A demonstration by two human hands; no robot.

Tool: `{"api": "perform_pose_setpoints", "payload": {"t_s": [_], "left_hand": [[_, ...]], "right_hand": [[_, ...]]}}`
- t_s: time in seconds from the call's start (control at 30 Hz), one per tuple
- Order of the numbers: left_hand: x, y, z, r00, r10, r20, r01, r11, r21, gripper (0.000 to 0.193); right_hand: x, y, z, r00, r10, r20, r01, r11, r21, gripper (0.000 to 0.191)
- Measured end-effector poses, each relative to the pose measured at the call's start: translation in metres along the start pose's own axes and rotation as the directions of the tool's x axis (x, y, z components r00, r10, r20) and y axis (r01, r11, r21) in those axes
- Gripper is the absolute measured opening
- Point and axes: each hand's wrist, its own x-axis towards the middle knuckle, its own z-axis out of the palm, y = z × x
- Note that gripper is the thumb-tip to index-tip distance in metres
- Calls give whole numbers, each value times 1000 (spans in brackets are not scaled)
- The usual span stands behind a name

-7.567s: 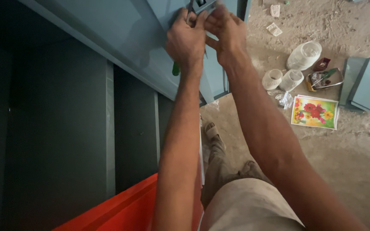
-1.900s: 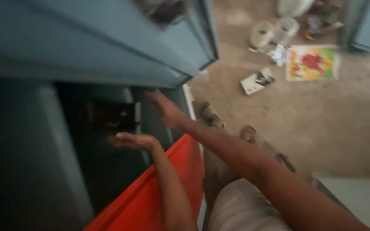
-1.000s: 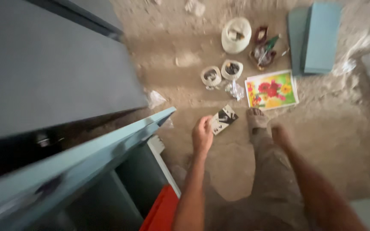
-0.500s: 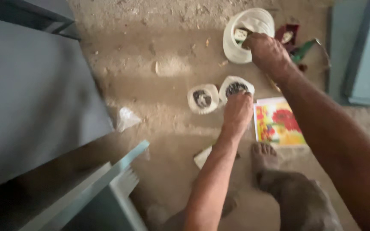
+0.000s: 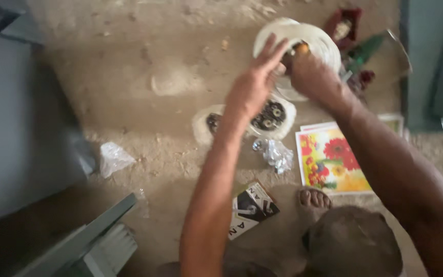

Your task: The person uses a screwdriver to drive screws and secure a metal plate to the door of a painted metal cabinet, then picks small hardware parts from containers on the floor and fits a lock mechanism to the cabinet door, tightening it with a wrench.

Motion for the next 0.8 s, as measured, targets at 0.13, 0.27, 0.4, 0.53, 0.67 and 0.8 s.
{"api": "perform_pose_setpoints", "payload": {"t_s": [0.13, 0.27, 0.4, 0.53, 0.67, 0.8], "left_hand": [[5, 1, 9, 999, 6, 49, -10, 997, 73, 44], [17, 9, 1, 993, -55, 102, 37, 986, 165, 44], [14, 15, -2, 984, -73, 159, 55, 991, 119, 45], [6, 24, 8, 982, -100, 160, 78, 987, 139, 46], [0, 33, 26, 990, 79, 113, -99, 978, 182, 45], [-10, 33, 36, 999, 13, 48, -20, 988, 153, 43]], "right_hand": [[10, 30, -9, 990, 116, 86, -139, 931, 337, 28], [44, 23, 5, 932, -54, 359, 16, 994, 109, 37], [71, 13, 18, 881, -93, 464, 96, 995, 17, 44], [66, 7, 25, 877, -54, 478, 79, 996, -33, 45], [59, 2, 26, 877, -55, 477, 92, 994, -55, 45], [68, 13, 37, 891, -55, 451, 102, 991, -81, 46]]}}
